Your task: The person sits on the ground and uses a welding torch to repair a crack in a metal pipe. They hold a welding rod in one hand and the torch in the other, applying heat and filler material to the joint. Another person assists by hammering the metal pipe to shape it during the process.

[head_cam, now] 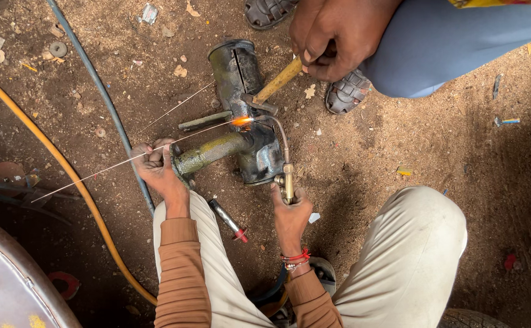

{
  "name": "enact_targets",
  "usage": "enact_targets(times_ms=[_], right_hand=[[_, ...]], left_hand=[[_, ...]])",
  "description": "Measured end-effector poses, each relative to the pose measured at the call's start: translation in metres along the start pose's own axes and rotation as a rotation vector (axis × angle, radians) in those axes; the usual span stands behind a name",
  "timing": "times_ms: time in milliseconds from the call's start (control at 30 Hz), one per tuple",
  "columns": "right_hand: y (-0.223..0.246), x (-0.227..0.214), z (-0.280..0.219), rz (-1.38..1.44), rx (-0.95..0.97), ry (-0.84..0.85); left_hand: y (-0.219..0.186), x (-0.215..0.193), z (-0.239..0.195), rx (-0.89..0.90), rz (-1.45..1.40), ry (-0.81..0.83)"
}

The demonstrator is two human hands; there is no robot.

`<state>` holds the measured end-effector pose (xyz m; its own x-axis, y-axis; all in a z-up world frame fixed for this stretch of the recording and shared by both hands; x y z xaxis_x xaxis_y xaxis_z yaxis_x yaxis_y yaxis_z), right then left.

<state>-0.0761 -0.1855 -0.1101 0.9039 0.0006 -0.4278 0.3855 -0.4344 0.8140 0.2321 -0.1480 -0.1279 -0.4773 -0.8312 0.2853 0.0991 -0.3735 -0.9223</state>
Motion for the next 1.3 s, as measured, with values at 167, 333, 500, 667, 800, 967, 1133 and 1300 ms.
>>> enact_targets(times_ms=[167, 333, 500, 667, 800, 967, 1133, 1300], right_hand=[[-0.004, 0.000, 0.000, -0.009, 0.016, -0.024], [0.001, -0.001, -0.002, -0.060, -0.023, -0.045], [0.003, 0.000, -0.004, -0.050, 0.004, -0.028], [0.008, -0.001, -0.007, -0.009, -0.011, -0.015], [0.008, -0.001, -0.008, 0.067, 0.012, -0.006], [0.009, 0.000, -0.007, 0.086, -0.009, -0.010], [0.006, 0.002, -0.007, 0.078, 0.010, -0.002], [0.007, 0.002, -0.008, 0.141, -0.009, -0.007]], left_hand=[[0.004, -0.001, -0.001, -0.080, -0.029, -0.035], [0.004, -0.001, -0.001, -0.097, -0.032, -0.033], [0.002, 0.001, -0.001, -0.023, -0.027, -0.002], [0.004, -0.001, -0.001, -0.010, 0.016, 0.017], [0.006, -0.001, -0.003, 0.033, 0.011, 0.027], [0.014, -0.007, -0.004, 0.010, -0.012, -0.016], [0.017, -0.007, -0.005, 0.044, -0.014, 0.005], [0.018, -0.007, -0.006, 0.046, -0.018, -0.004]])
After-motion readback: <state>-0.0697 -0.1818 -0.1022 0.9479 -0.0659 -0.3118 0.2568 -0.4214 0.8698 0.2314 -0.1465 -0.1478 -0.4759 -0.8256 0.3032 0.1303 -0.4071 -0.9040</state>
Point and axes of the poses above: each hand's wrist, its own z-axis towards the middle knuckle, its own x-axis out of the palm, y = z × x, the point moved 5 cm from there along z, towards the middle knuckle, and after that the axes turned 6 degrees about x, right-handed, at the moved point
